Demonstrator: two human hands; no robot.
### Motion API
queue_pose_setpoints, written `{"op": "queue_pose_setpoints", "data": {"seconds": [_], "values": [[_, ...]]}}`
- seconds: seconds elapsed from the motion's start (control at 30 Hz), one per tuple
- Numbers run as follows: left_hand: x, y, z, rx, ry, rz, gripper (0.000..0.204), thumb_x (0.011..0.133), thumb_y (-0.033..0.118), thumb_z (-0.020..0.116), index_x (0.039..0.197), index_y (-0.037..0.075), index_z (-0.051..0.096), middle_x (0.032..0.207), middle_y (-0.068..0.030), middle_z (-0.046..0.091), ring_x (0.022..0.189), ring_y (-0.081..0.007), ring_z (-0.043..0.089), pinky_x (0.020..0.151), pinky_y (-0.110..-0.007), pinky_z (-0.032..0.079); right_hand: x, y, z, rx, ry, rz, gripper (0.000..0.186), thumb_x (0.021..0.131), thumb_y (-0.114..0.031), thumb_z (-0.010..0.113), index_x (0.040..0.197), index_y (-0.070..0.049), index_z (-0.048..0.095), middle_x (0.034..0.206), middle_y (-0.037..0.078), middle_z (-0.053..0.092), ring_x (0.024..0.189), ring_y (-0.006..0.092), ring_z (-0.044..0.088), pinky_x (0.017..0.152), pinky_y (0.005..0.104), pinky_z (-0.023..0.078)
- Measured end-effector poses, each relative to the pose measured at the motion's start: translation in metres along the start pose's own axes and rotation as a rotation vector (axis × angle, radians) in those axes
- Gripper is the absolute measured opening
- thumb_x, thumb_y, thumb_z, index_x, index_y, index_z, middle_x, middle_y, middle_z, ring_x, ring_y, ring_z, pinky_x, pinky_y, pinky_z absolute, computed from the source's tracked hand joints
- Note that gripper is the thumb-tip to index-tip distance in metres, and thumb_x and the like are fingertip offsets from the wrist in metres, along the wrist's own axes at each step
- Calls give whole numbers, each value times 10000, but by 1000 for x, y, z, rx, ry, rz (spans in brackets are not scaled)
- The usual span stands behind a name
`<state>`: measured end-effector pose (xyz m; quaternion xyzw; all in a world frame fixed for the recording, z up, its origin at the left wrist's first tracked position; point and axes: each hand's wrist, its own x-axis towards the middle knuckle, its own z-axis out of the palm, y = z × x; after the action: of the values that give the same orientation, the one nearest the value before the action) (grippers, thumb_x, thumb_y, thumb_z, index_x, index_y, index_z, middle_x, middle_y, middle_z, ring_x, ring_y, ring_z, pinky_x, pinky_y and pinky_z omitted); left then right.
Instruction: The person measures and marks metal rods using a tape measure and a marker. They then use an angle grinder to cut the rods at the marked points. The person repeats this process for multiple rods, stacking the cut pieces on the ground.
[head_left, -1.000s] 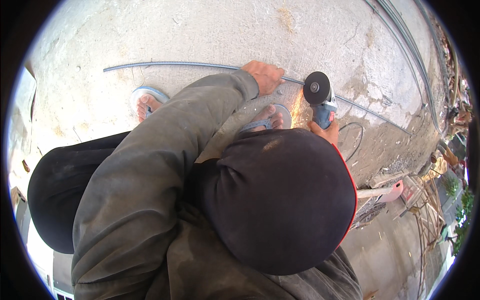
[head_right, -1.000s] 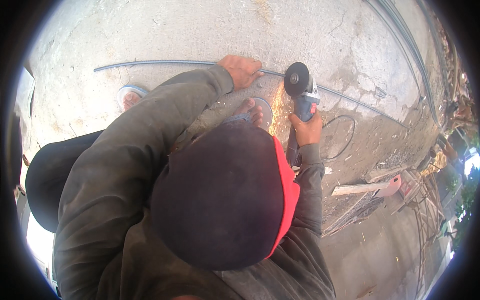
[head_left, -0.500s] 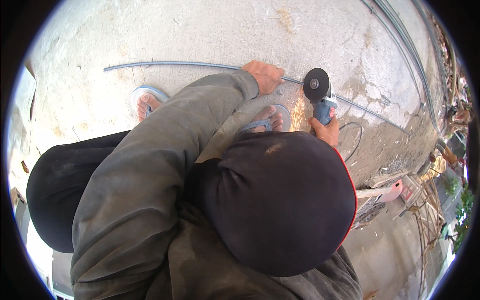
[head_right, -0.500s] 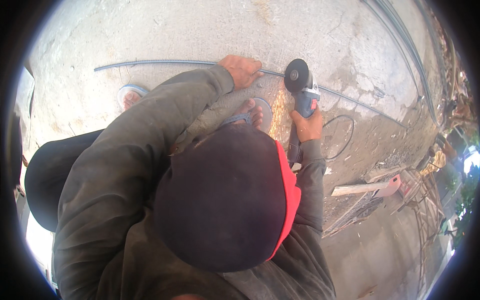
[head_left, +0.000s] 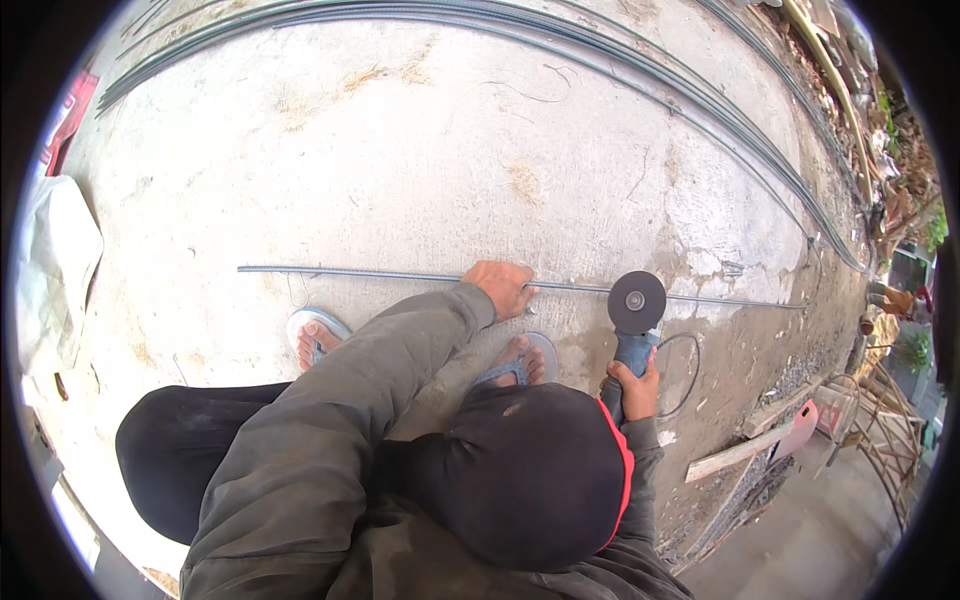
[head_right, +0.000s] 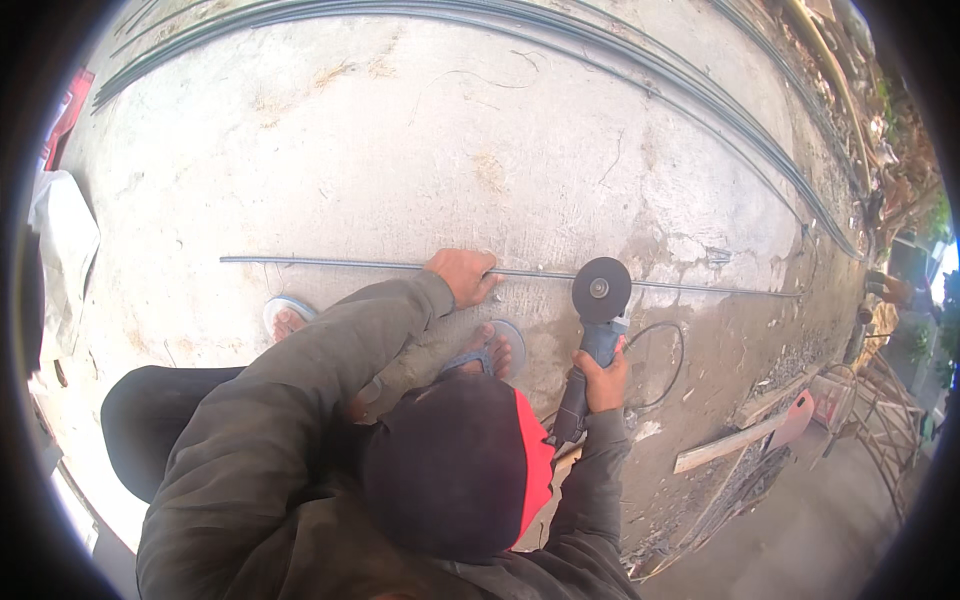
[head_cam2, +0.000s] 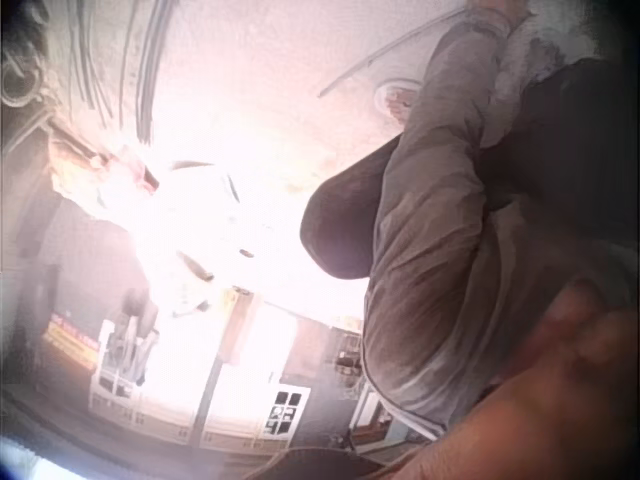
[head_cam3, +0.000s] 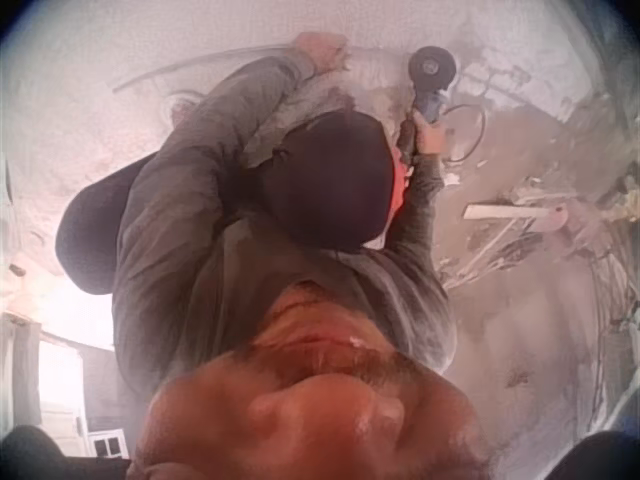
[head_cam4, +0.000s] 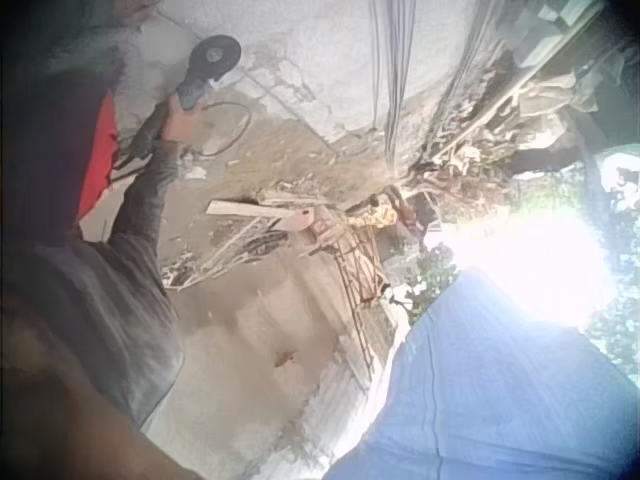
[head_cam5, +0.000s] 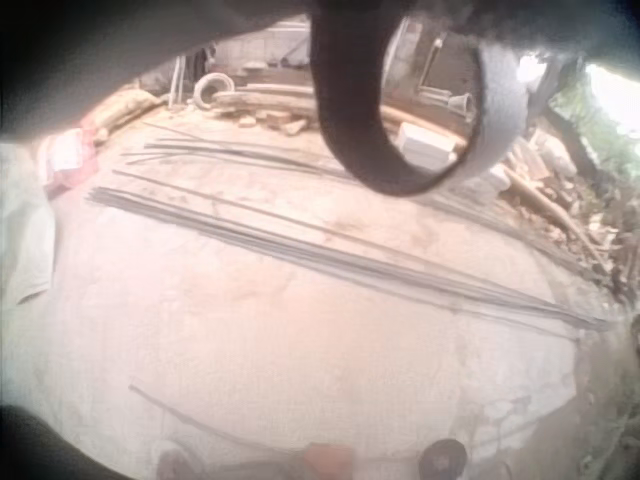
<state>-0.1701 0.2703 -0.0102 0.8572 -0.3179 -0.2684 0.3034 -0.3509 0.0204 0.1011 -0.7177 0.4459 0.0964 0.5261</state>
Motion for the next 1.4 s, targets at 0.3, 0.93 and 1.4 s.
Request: {"op": "queue_pose_setpoints", "data": {"seconds": [0.3, 0.93, 1.4], "values": [[11, 77, -107, -186, 246, 125, 340, 948, 393, 611, 878, 62, 645, 680, -148, 626, 663, -340, 633, 621, -432, 499, -39, -54, -92, 779, 140, -213, 529, 875, -307, 674, 1279, -41, 461, 922, 98, 571, 725, 201, 588, 602, 334, 516], [-9, 84, -185, 318, -387, 132, 425, 1042, 388, 463, 873, 38, 634, 622, -200, 586, 608, -399, 621, 596, -501, 494, 4, 0, -142, 752, 251, -138, 450, 890, -315, 687, 1217, -54, 521, 930, 74, 596, 739, 188, 610, 614, 307, 526], [88, 48, -214, 585, -291, 151, 529, 1048, 439, 442, 919, -5, 699, 685, -179, 662, 584, -349, 643, 609, -455, 548, -114, 13, -155, 872, 667, -166, 474, 891, -334, 703, 1221, -35, 541, 938, 83, 621, 760, 194, 623, 680, 334, 531]]}}
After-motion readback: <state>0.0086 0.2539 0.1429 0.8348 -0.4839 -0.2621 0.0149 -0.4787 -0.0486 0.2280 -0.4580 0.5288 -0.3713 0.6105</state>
